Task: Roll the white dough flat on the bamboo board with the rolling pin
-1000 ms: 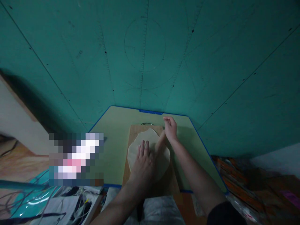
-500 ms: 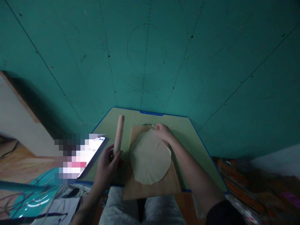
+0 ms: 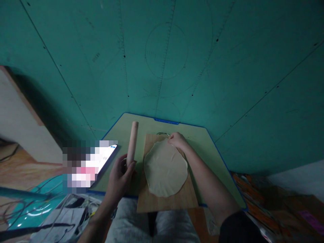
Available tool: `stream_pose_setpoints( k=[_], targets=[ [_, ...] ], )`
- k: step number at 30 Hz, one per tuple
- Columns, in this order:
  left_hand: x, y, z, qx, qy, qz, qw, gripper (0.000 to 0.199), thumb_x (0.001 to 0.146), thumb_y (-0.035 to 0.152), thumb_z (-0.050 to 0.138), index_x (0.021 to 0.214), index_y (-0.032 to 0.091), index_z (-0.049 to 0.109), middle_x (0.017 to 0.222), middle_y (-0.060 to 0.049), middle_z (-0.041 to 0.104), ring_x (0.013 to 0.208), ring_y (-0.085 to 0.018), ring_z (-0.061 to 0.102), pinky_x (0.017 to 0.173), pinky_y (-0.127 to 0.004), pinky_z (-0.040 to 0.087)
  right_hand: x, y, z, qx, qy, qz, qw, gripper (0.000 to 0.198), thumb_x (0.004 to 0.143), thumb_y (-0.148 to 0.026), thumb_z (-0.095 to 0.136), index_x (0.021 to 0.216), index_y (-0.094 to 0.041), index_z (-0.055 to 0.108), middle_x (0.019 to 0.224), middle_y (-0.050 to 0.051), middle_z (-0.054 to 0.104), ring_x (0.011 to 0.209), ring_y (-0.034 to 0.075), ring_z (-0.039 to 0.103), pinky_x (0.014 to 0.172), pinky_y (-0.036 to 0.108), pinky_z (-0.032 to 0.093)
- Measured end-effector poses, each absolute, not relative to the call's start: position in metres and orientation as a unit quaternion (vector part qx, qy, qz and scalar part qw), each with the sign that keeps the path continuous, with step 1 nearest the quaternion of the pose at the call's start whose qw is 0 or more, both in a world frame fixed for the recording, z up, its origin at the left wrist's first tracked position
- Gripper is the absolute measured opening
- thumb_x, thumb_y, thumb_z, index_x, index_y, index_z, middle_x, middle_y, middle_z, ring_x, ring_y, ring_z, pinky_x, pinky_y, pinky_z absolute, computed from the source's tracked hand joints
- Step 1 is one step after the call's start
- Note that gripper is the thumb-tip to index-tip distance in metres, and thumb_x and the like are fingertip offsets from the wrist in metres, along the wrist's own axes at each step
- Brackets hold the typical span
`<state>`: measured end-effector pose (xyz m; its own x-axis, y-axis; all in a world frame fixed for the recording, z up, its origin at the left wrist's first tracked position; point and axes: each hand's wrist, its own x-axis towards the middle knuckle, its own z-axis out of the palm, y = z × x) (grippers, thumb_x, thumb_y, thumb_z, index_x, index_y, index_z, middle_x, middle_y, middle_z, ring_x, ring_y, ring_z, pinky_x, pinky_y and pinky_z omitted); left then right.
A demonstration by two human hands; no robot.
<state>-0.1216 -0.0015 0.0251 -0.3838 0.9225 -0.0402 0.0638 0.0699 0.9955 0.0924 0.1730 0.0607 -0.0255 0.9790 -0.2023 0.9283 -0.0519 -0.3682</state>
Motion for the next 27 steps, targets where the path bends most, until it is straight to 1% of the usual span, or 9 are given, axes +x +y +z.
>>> stream_pose_setpoints(
  k=[4, 7, 11, 17, 21, 22, 24, 27],
  targets=[
    [-0.122, -0.001, 0.019, 0.417, 0.622, 0.548, 0.374, 0.065, 0.068, 0.060, 0.067, 0.112, 0.015, 0.054, 0.083, -0.005, 0.069, 0.060, -0.019, 0.063, 0.057, -0.034, 0.051, 0.094, 0.173, 0.060, -0.695, -0.687, 0.201, 0.070, 0.021, 0.073, -0.010, 0.067, 0.089, -0.020, 0.076, 0.093, 0.006, 0.076, 0.082, 0.018, 0.068, 0.061, 0.021, 0.040],
    [-0.123, -0.001, 0.013, 0.448, 0.627, 0.537, 0.344, 0.061, 0.072, 0.059, 0.064, 0.113, 0.014, 0.055, 0.082, -0.005, 0.069, 0.062, -0.019, 0.062, 0.057, -0.033, 0.050, 0.095, 0.173, 0.060, -0.690, -0.689, 0.210, 0.069, 0.022, 0.073, -0.010, 0.068, 0.092, -0.019, 0.076, 0.089, 0.006, 0.076, 0.076, 0.016, 0.067, 0.059, 0.021, 0.039],
    [-0.124, -0.001, 0.010, 0.464, 0.629, 0.526, 0.335, 0.060, 0.074, 0.060, 0.062, 0.113, 0.014, 0.056, 0.083, -0.006, 0.069, 0.061, -0.019, 0.061, 0.057, -0.033, 0.049, 0.095, 0.175, 0.059, -0.680, -0.696, 0.224, 0.055, 0.012, 0.075, -0.013, 0.067, 0.082, -0.016, 0.077, 0.075, 0.004, 0.073, 0.065, 0.014, 0.064, 0.057, 0.021, 0.038],
    [-0.123, -0.002, 0.012, 0.462, 0.633, 0.523, 0.336, 0.061, 0.073, 0.060, 0.062, 0.114, 0.014, 0.057, 0.083, -0.005, 0.069, 0.064, -0.021, 0.064, 0.060, -0.035, 0.051, 0.092, 0.175, 0.064, -0.679, -0.698, 0.224, 0.036, 0.008, 0.074, -0.015, 0.070, 0.079, -0.014, 0.076, 0.072, 0.005, 0.070, 0.064, 0.014, 0.062, 0.055, 0.021, 0.037],
    [-0.123, -0.002, 0.011, 0.465, 0.635, 0.521, 0.331, 0.062, 0.073, 0.061, 0.061, 0.114, 0.014, 0.057, 0.083, -0.006, 0.069, 0.064, -0.021, 0.063, 0.060, -0.035, 0.050, 0.092, 0.176, 0.069, -0.687, -0.690, 0.229, 0.015, 0.002, 0.070, -0.015, 0.073, 0.072, -0.014, 0.074, 0.060, 0.002, 0.063, 0.058, 0.013, 0.058, 0.053, 0.021, 0.035],
    [-0.123, -0.002, 0.011, 0.466, 0.633, 0.522, 0.331, 0.062, 0.073, 0.060, 0.061, 0.114, 0.014, 0.057, 0.083, -0.006, 0.069, 0.064, -0.021, 0.063, 0.060, -0.035, 0.050, 0.093, 0.176, 0.070, -0.689, -0.686, 0.233, 0.010, 0.002, 0.070, -0.015, 0.073, 0.068, -0.014, 0.073, 0.057, 0.001, 0.061, 0.056, 0.013, 0.057, 0.052, 0.022, 0.035],
    [-0.123, -0.002, 0.011, 0.471, 0.630, 0.522, 0.331, 0.061, 0.074, 0.060, 0.060, 0.114, 0.014, 0.057, 0.083, -0.006, 0.069, 0.064, -0.021, 0.063, 0.059, -0.035, 0.050, 0.094, 0.177, 0.071, -0.690, -0.682, 0.243, 0.007, 0.009, 0.069, -0.015, 0.072, 0.061, -0.015, 0.069, 0.052, 0.000, 0.057, 0.053, 0.013, 0.055, 0.052, 0.022, 0.035],
    [-0.124, -0.002, 0.010, 0.479, 0.628, 0.516, 0.331, 0.061, 0.076, 0.060, 0.059, 0.116, 0.014, 0.056, 0.085, -0.006, 0.069, 0.066, -0.021, 0.063, 0.060, -0.034, 0.050, 0.094, 0.177, 0.071, -0.689, -0.681, 0.246, 0.029, 0.015, 0.067, -0.011, 0.070, 0.054, -0.016, 0.065, 0.051, -0.001, 0.054, 0.055, 0.013, 0.055, 0.053, 0.022, 0.035]
  ],
)
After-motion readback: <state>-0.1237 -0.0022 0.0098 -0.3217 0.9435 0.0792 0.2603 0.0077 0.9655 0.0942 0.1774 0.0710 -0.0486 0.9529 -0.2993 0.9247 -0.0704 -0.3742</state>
